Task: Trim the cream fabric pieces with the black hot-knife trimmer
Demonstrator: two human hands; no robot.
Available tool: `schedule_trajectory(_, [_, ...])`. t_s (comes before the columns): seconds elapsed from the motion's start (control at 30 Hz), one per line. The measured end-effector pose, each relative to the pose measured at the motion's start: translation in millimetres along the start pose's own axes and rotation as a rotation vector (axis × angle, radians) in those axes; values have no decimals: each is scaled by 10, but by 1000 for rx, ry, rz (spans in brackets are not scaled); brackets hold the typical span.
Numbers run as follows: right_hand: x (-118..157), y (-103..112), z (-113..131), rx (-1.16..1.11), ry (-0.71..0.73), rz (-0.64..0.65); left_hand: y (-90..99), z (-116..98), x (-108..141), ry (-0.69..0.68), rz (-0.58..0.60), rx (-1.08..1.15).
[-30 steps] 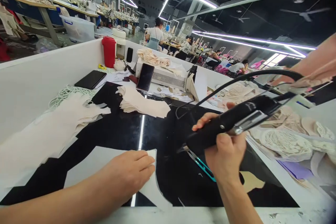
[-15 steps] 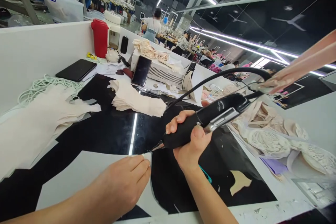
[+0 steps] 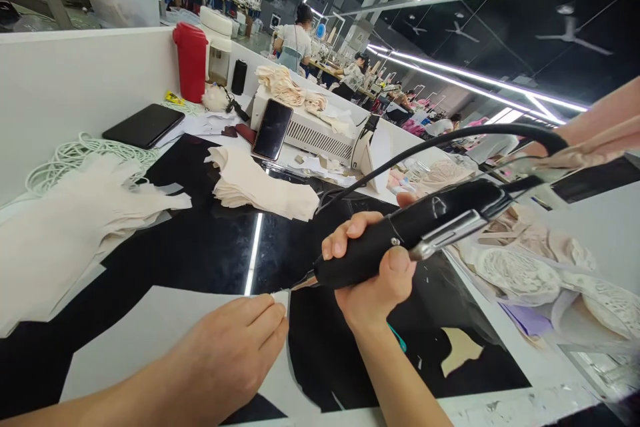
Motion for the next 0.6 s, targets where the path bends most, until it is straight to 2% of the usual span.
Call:
schedule_trajectory(0.23, [-20,45,-6,-55,9,-17,-58,8,1,7,29,-3])
schedule_trajectory(0.6, [7,-54,-28,-84,-8,3,0,13,-6,6,44,48])
Point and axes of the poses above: each hand's wrist, its own x-axis away from the middle knuckle, its own y-axis out of the back of the hand, z = x × y, the point moved 9 cm from there along -x, towards the middle knuckle, and after that the axes turned 7 degrees about -z, right-handed, at the moved point
